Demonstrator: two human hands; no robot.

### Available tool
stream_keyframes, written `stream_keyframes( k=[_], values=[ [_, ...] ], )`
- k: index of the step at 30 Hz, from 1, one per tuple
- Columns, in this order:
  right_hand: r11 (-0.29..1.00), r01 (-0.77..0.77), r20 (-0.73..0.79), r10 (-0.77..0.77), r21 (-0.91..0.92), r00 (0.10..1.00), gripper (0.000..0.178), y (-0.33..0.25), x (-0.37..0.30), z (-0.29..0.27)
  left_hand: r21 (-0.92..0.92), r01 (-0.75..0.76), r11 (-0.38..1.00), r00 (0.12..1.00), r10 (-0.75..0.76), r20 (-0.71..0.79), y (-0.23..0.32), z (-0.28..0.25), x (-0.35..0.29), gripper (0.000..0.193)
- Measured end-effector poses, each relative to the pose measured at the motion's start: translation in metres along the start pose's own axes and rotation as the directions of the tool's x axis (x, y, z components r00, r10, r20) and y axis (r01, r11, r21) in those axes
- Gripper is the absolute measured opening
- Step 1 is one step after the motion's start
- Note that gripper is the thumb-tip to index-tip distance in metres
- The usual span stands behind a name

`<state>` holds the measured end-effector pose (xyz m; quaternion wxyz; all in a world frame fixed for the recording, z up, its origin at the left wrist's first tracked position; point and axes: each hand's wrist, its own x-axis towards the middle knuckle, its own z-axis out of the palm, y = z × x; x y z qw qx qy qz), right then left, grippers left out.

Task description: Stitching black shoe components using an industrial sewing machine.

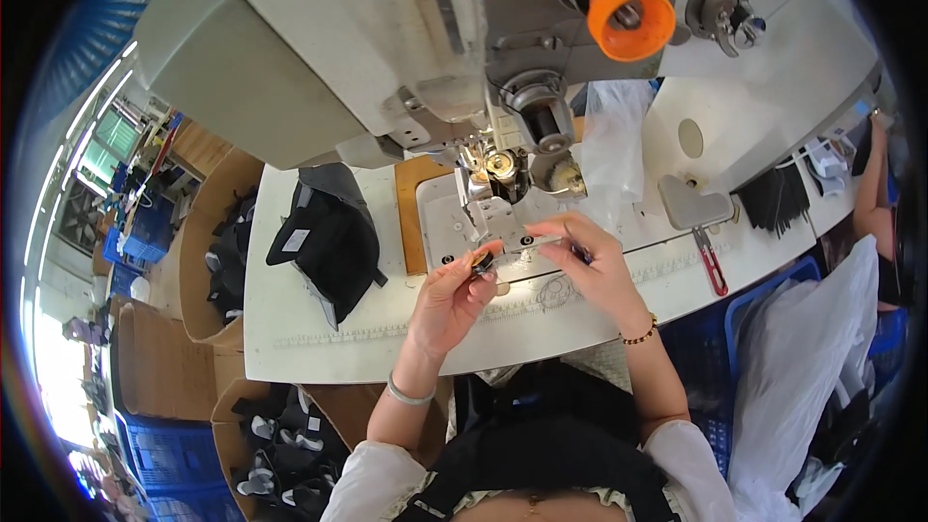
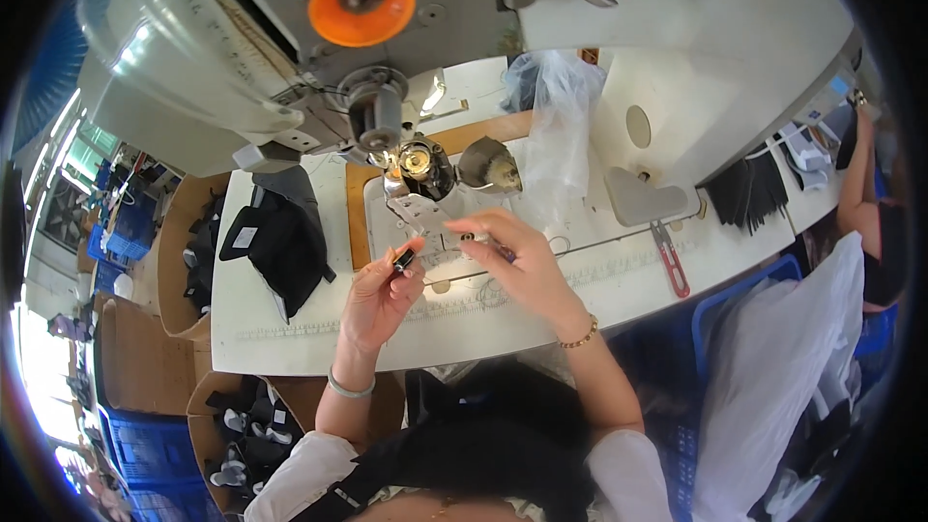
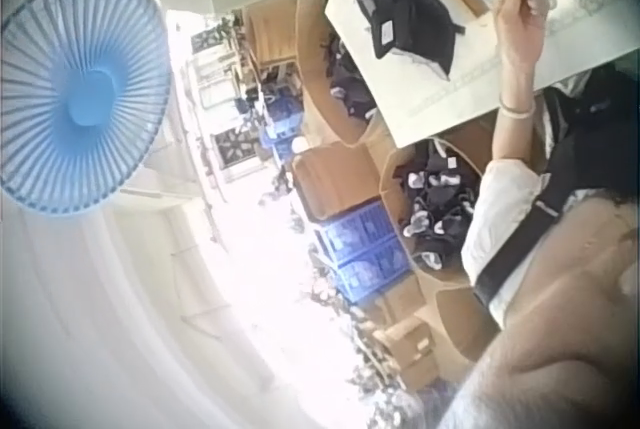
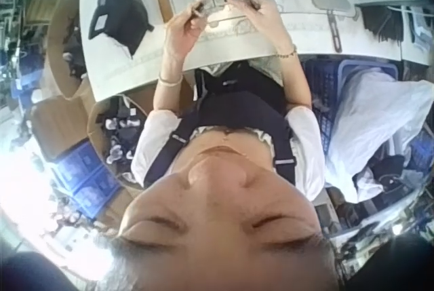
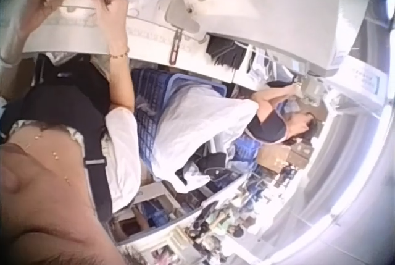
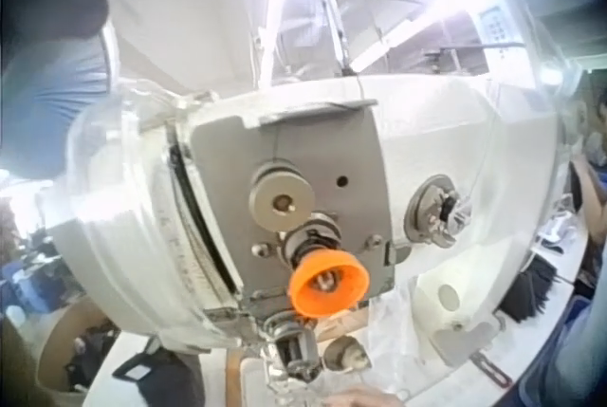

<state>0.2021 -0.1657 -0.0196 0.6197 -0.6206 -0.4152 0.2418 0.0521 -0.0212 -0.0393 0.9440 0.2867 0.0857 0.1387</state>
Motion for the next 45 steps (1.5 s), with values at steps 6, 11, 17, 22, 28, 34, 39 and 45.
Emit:
stream_keyframes(
  k=[6, 11, 17, 22, 28, 34, 39, 45],
  values=[
    [0.876, 0.479, 0.162, -0.465, -0.06, 0.87, 0.026, -0.018, 0.014, 0.014, -0.142, 0.14, 0.98, 0.983, -0.12, 0.14, -0.002, 0.015, 0.004, 0.035],
    [0.868, 0.486, 0.061, -0.483, -0.097, 0.874, 0.021, -0.025, 0.021, 0.013, 0.078, 0.059, 0.995, 0.997, -0.063, 0.052, 0.005, 0.054, 0.008, 0.032],
    [0.736, 0.491, -0.023, -0.565, -0.466, 0.825, 0.014, -0.047, 0.052, 0.001, 0.692, -0.224, 0.686, 0.973, 0.204, 0.113, 0.015, 0.061, 0.012, 0.027],
    [0.797, 0.311, 0.019, -0.353, -0.517, 0.935, 0.013, -0.048, 0.065, -0.006, 0.874, -0.413, 0.257, 0.841, 0.476, 0.258, 0.01, 0.048, 0.024, 0.015],
    [0.801, 0.406, -0.018, -0.46, -0.44, 0.888, 0.011, -0.044, 0.07, -0.005, 0.89, -0.428, -0.157, 0.652, 0.628, 0.425, 0.005, 0.049, 0.024, 0.009],
    [0.872, 0.422, -0.013, -0.438, -0.247, 0.899, 0.009, -0.023, 0.081, -0.006, 0.864, -0.469, -0.18, 0.632, 0.615, 0.471, 0.005, 0.048, 0.026, 0.011],
    [0.772, 0.394, -0.009, -0.459, -0.498, 0.888, 0.011, -0.02, 0.077, -0.001, 0.859, -0.489, -0.15, 0.624, 0.628, 0.465, 0.006, 0.05, 0.028, 0.011],
    [0.609, 0.512, 0.233, -0.48, -0.606, 0.846, 0.018, -0.036, 0.075, -0.012, 0.863, -0.482, -0.154, 0.631, 0.622, 0.463, 0.009, 0.048, 0.025, 0.012]
  ],
)
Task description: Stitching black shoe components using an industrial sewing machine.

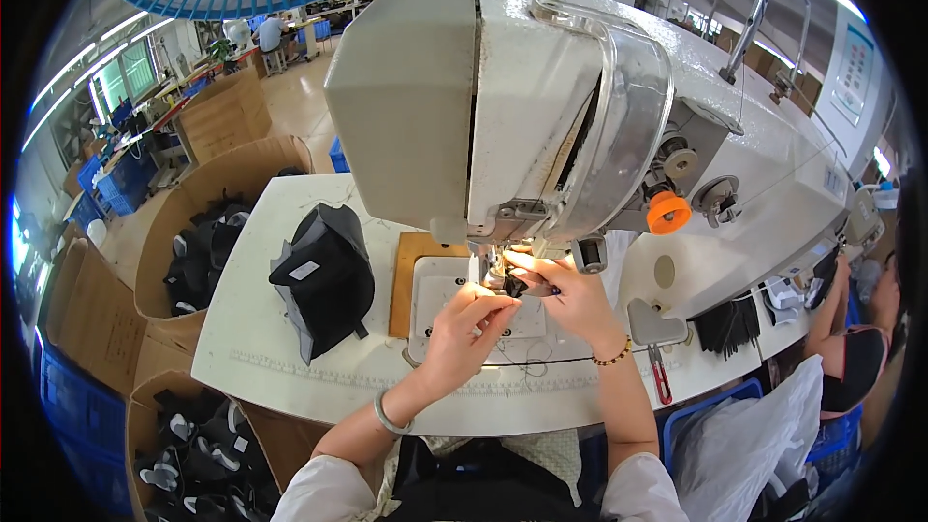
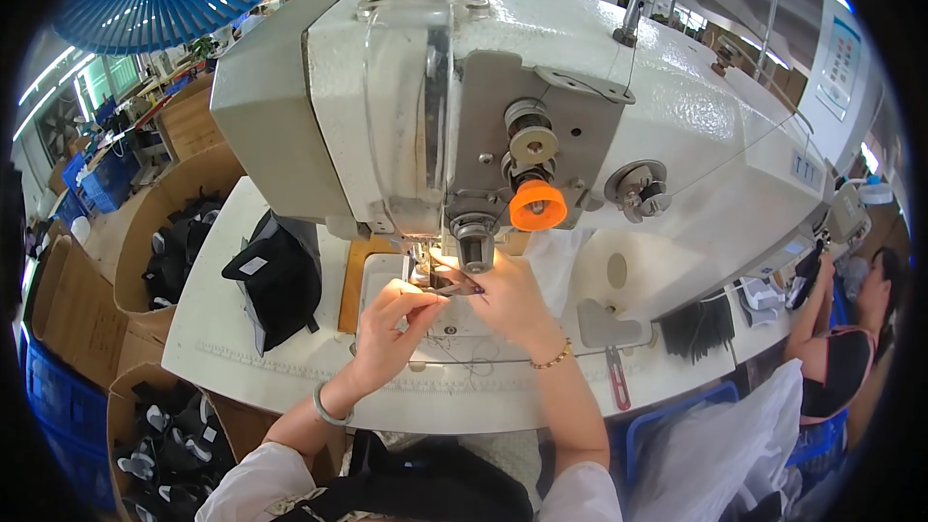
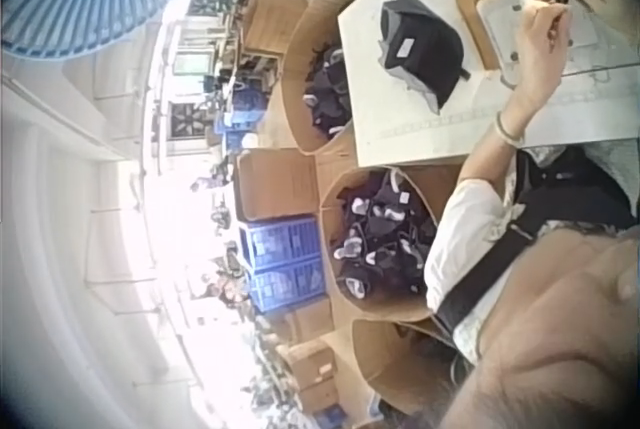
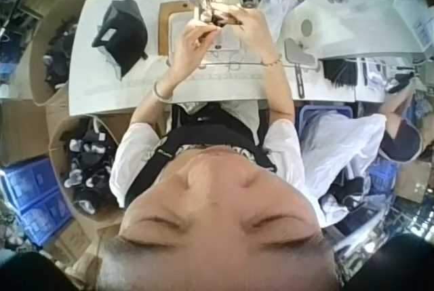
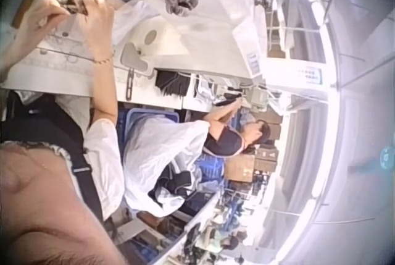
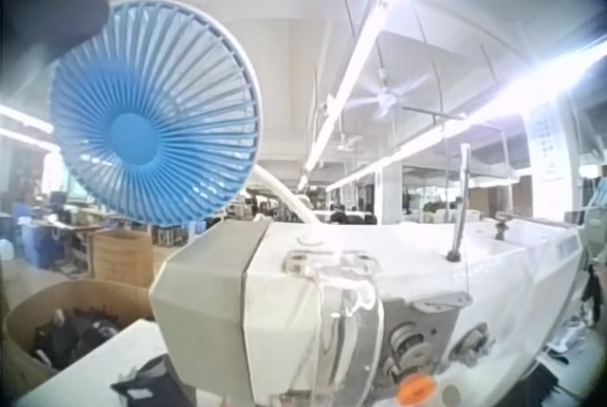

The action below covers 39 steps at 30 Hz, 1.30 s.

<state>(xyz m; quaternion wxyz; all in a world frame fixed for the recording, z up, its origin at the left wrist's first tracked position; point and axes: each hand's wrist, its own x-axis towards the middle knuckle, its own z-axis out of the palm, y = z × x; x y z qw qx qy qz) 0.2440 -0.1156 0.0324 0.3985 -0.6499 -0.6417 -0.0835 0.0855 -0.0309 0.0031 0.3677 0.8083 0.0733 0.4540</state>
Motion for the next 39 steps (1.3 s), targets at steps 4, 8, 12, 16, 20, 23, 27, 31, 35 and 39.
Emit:
stream_keyframes(
  k=[4, 8, 12, 16, 20, 23, 27, 31, 35, 39],
  values=[
    [0.98, 0.199, 0.041, -0.199, -0.004, 0.979, 0.028, 0.017, 0.001, -0.006, -0.017, 0.019, 1.0, 1.0, -0.019, 0.005, 0.001, 0.0, 0.0, 0.013],
    [0.959, 0.017, -0.015, -0.013, 0.281, 1.0, 0.022, 0.016, -0.004, -0.002, -0.071, 0.031, 0.997, 0.999, -0.029, 0.02, -0.001, -0.002, -0.002, 0.012],
    [0.887, -0.107, -0.034, 0.137, 0.449, 0.99, 0.016, 0.029, -0.007, 0.015, -0.37, 0.219, 0.903, 0.974, -0.226, 0.024, -0.007, -0.005, -0.002, 0.008],
    [0.762, -0.32, 0.113, 0.313, 0.562, 0.943, 0.014, 0.02, 0.0, 0.013, -0.536, 0.302, 0.789, 0.947, -0.314, 0.072, -0.006, -0.012, 0.002, 0.012],
    [0.76, -0.372, 0.135, 0.358, 0.532, 0.924, 0.007, 0.039, -0.004, 0.022, -0.58, 0.325, 0.747, 0.938, -0.334, 0.095, -0.004, -0.012, 0.004, 0.014],
    [0.771, -0.265, 0.069, 0.277, 0.579, 0.958, 0.012, 0.039, -0.005, 0.024, -0.595, 0.343, 0.727, 0.93, -0.351, 0.107, -0.004, -0.012, 0.005, 0.015],
    [0.895, -0.023, -0.114, 0.081, 0.445, 0.99, 0.019, 0.038, -0.007, 0.031, -0.617, 0.35, 0.705, 0.923, -0.372, 0.098, -0.007, -0.012, 0.006, 0.014],
    [0.871, -0.095, -0.224, 0.227, 0.482, 0.948, 0.015, 0.013, -0.011, 0.026, -0.668, 0.262, 0.697, 0.942, -0.336, 0.019, -0.013, -0.014, 0.003, 0.011],
    [0.896, -0.077, -0.339, 0.244, 0.438, 0.909, 0.013, -0.01, -0.02, 0.016, -0.664, 0.115, 0.738, 0.946, -0.286, -0.153, 0.002, -0.024, 0.004, 0.011],
    [0.332, -0.51, 0.315, 0.493, 0.793, 0.811, 0.02, -0.055, -0.022, -0.002, -0.003, -0.309, 0.951, 0.951, 0.309, 0.024, 0.015, -0.029, -0.006, 0.02]
  ],
)
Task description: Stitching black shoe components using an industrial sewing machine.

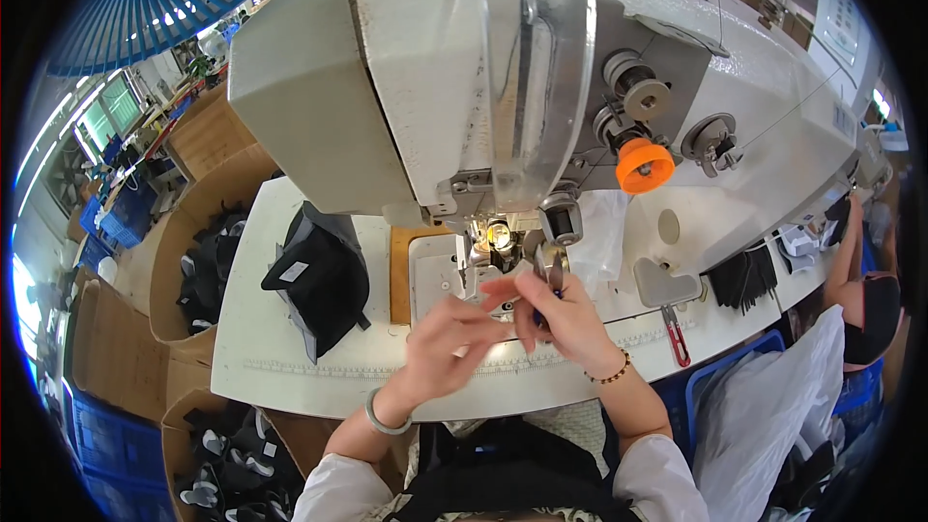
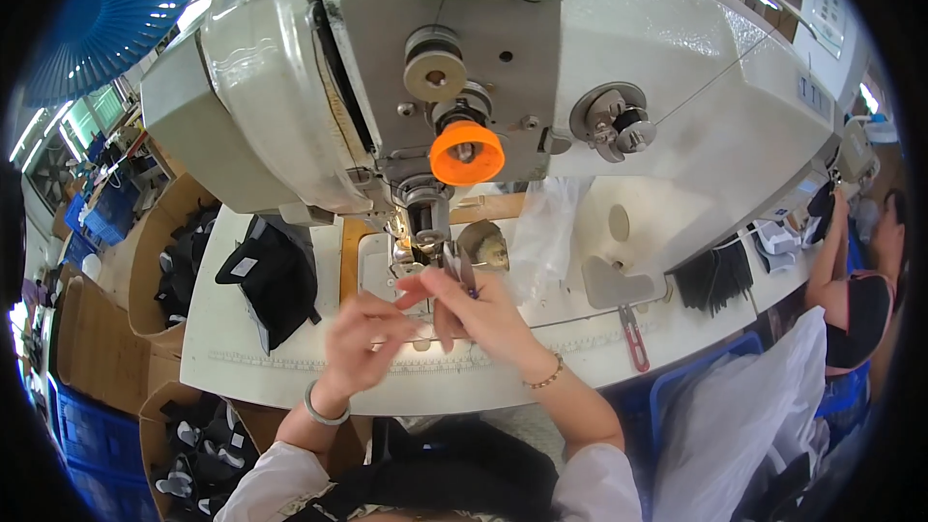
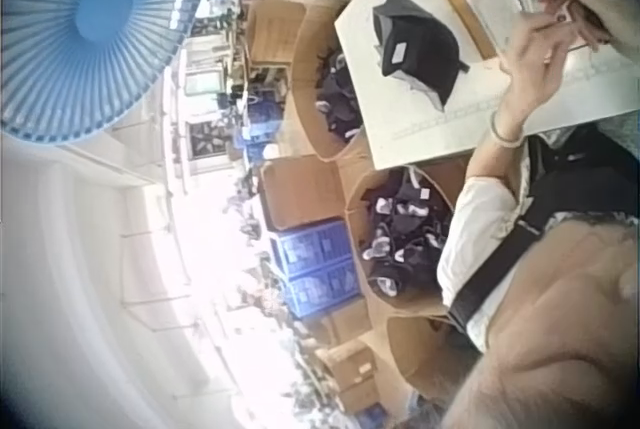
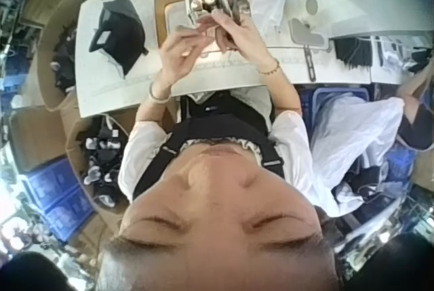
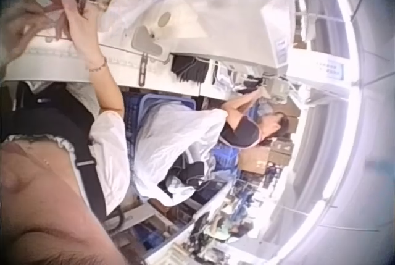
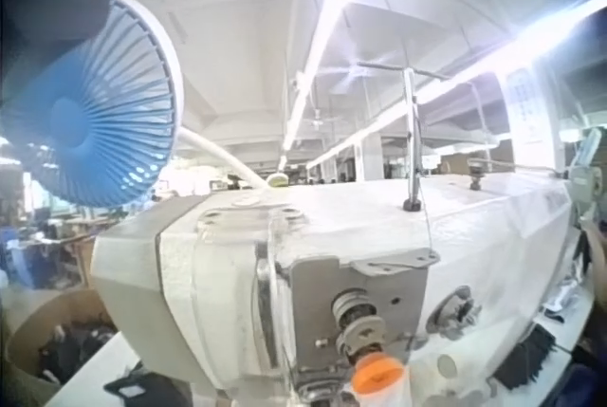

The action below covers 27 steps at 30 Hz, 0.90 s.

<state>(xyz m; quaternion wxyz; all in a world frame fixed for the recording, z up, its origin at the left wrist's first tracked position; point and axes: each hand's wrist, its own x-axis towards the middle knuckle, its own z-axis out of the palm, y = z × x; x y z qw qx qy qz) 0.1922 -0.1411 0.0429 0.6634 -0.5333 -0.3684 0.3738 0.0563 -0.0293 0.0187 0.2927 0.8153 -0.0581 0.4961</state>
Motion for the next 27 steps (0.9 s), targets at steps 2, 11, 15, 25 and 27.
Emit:
stream_keyframes(
  k=[2, 11, 15, 25, 27],
  values=[
    [0.968, -0.179, 0.217, 0.139, 0.177, 0.966, 0.028, 0.002, -0.006, -0.004, 0.057, -0.2, 0.978, 0.968, 0.188, 0.168, 0.005, 0.011, -0.007, 0.025],
    [0.691, -0.073, 0.004, 0.101, 0.719, 0.995, 0.016, 0.019, -0.018, -0.122, -0.16, 0.425, 0.891, 0.875, -0.45, -0.18, -0.058, -0.009, 0.005, 0.01],
    [0.756, 0.053, -0.137, 0.049, 0.653, 0.989, 0.013, -0.004, 0.012, -0.128, 0.28, 0.697, 0.66, 0.663, -0.742, 0.1, -0.133, -0.012, 0.033, 0.019],
    [0.975, 0.223, -0.296, -0.205, 0.026, 0.933, 0.023, 0.022, 0.125, -0.125, -0.51, 0.718, 0.474, 0.638, -0.741, 0.209, -0.168, 0.05, 0.087, 0.023],
    [0.988, 0.128, -0.383, -0.15, -0.083, 0.911, 0.019, 0.021, 0.134, -0.115, -0.652, 0.662, 0.368, 0.639, -0.732, 0.236, -0.173, 0.05, 0.083, 0.024]
  ],
)
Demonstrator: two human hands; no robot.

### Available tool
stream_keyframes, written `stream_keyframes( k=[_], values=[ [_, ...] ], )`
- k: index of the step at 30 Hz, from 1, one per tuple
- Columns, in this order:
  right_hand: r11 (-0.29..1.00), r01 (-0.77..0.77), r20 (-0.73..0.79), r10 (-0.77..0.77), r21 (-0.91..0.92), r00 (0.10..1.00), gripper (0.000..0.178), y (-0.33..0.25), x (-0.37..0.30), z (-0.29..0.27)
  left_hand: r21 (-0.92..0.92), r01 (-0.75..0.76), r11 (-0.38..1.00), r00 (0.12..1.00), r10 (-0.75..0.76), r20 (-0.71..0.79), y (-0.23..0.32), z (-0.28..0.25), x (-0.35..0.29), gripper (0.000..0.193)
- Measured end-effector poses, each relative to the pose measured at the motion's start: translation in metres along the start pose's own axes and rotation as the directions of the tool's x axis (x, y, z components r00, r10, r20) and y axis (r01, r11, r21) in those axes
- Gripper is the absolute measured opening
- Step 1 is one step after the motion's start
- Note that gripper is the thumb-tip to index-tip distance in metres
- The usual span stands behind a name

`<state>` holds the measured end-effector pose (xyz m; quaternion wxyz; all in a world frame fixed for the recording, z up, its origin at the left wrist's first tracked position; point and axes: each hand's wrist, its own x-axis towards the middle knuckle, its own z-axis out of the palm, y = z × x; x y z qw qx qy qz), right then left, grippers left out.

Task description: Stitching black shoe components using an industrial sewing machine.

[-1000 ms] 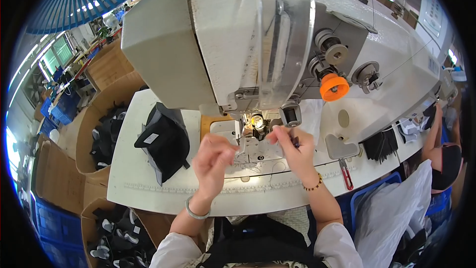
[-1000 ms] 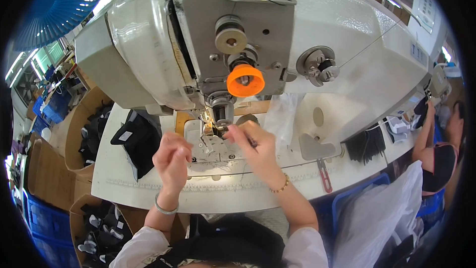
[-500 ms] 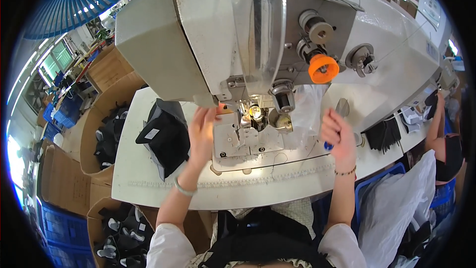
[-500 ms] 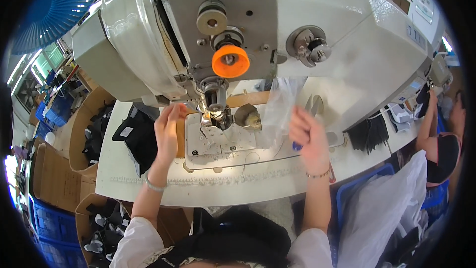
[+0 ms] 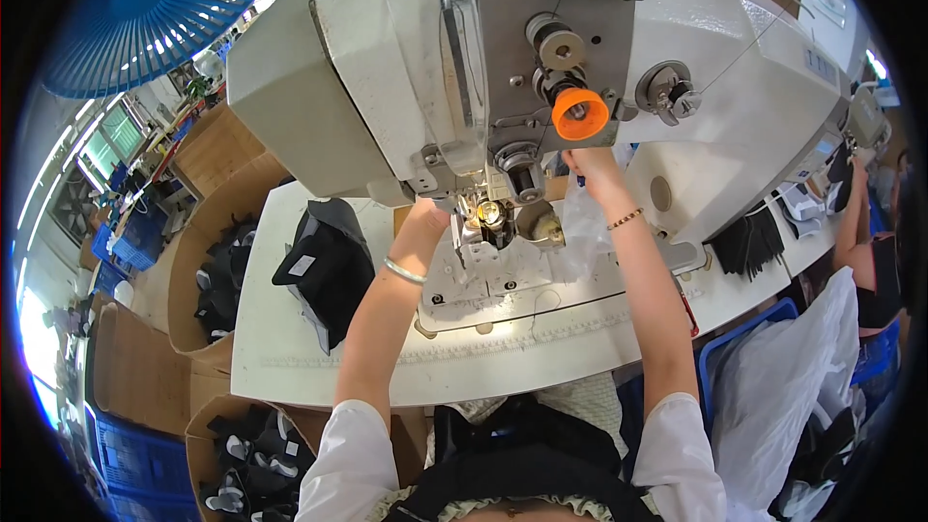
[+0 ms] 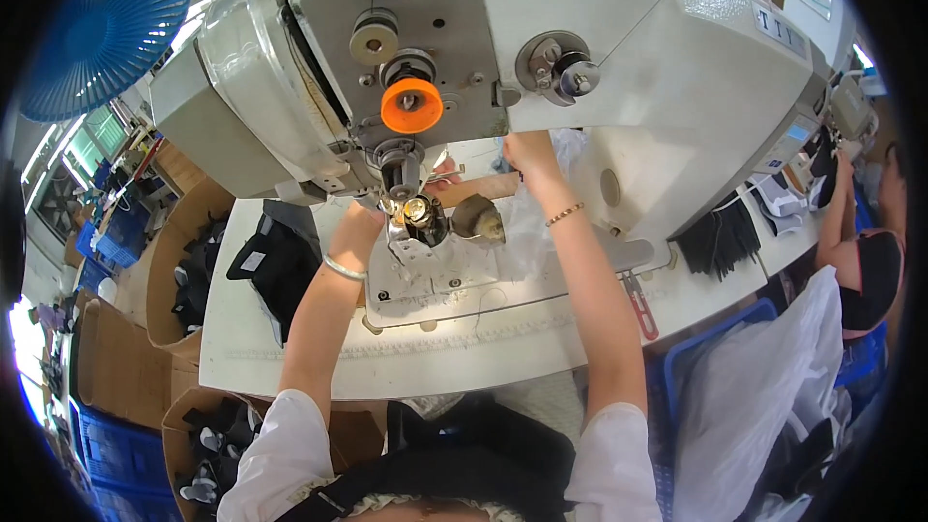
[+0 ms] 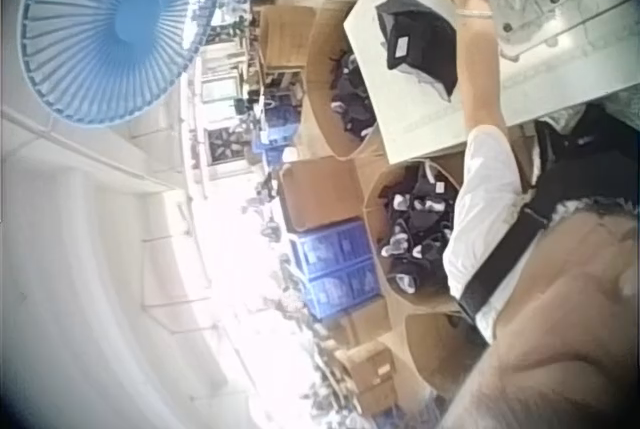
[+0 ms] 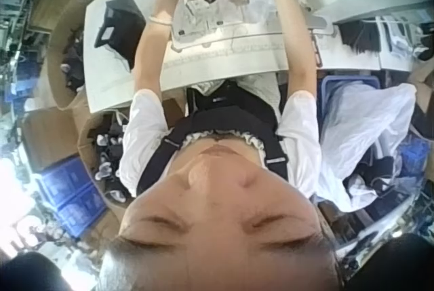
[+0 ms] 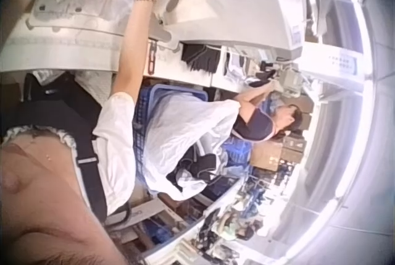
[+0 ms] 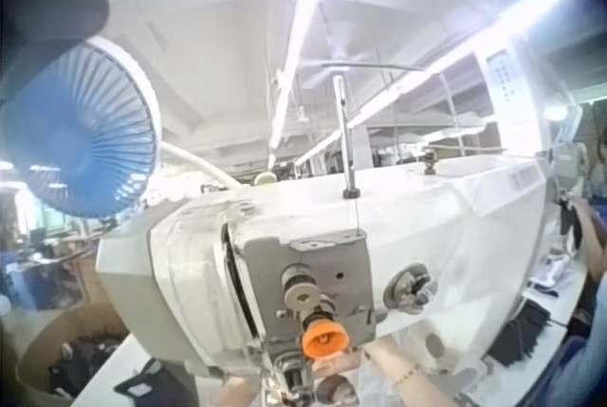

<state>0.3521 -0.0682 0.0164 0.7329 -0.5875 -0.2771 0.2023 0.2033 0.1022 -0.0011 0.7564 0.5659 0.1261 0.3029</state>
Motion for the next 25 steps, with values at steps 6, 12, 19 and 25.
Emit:
stream_keyframes(
  k=[6, 12, 19, 25],
  values=[
    [0.39, 0.548, 0.01, -0.808, -0.74, 0.589, 0.03, 0.016, -0.006, -0.001, -0.534, 0.049, 0.844, 0.998, -0.019, 0.062, -0.024, -0.03, -0.027, 0.029],
    [0.754, 0.069, 0.389, 0.256, -0.653, 0.885, 0.05, -0.014, -0.049, -0.013, -0.007, -0.438, 0.899, 0.898, 0.438, 0.037, -0.066, -0.049, -0.02, 0.033],
    [0.985, -0.075, 0.513, 0.145, -0.154, 0.846, 0.043, -0.05, -0.048, -0.015, 0.753, -0.429, 0.499, 0.872, 0.446, 0.202, -0.096, -0.109, -0.001, 0.025],
    [0.926, -0.073, 0.262, 0.18, -0.37, 0.948, 0.034, -0.029, -0.049, 0.006, -0.55, -0.164, 0.819, 0.936, 0.305, 0.175, -0.044, -0.039, -0.024, 0.025]
  ],
)
